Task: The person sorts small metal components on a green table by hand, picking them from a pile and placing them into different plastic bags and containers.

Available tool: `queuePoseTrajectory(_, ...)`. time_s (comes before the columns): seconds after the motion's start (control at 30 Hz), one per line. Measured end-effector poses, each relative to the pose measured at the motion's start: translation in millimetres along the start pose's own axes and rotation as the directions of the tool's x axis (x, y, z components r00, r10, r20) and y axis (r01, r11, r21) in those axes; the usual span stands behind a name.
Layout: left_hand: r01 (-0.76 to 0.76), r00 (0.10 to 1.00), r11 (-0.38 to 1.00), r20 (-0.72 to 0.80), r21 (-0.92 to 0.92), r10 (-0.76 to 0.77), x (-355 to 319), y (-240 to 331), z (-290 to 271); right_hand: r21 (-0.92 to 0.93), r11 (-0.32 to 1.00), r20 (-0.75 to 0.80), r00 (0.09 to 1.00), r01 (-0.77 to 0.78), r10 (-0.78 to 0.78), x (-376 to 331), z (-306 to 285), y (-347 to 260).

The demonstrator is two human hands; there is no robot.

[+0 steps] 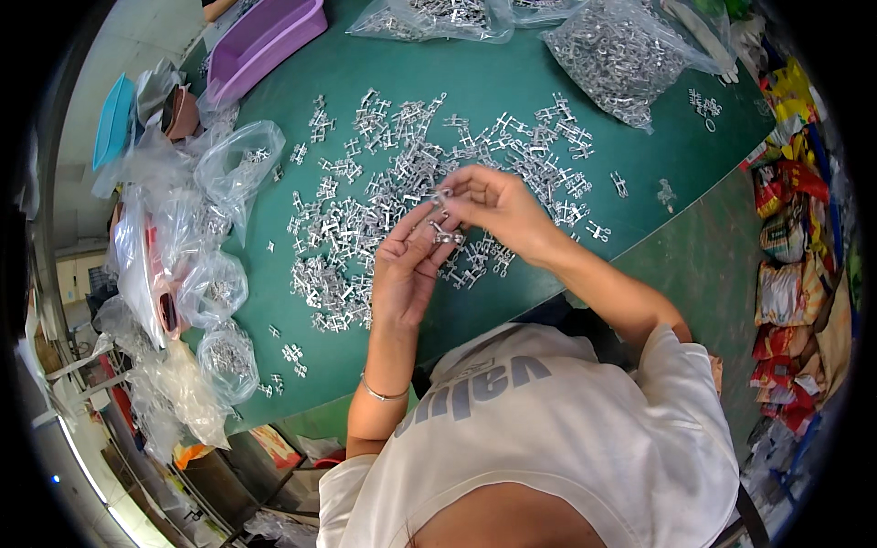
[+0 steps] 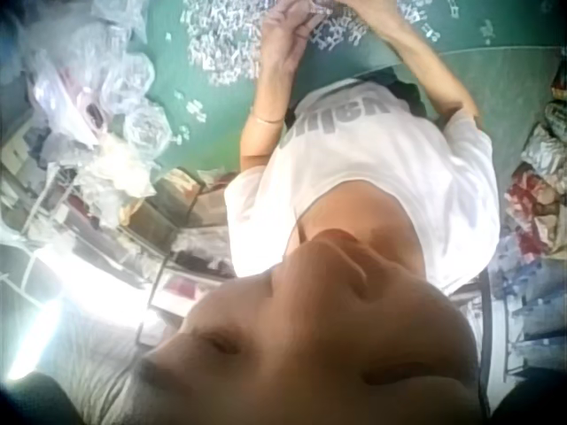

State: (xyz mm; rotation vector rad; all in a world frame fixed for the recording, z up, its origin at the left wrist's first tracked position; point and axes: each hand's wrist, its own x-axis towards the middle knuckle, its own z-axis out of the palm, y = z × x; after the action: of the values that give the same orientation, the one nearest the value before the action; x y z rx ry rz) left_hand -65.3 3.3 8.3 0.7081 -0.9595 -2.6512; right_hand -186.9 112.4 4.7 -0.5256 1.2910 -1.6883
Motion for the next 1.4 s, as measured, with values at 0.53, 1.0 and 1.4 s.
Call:
queuePoseTrajectory(0.53,-0.171,0.961,0.985,-0.212,0.039,0.175,-11,-10,-5,-0.632,0.757,0.015,0.979,0.168,-0.205,-12,9,11)
queuePoseTrajectory(1.0,-0.277,0.951,0.825,0.018,0.493,0.308,-33,-5,6,0.228,0.912,0.052,0.94,-0.34,0.338,-28,14,-12)
queuePoseTrajectory(1.4,0.231,0.968,0.946,0.153,-0.226,-0.2,-28,-7,-15,-0.087,0.996,0.066,0.998,-0.007,0.013,-38,25,-14)
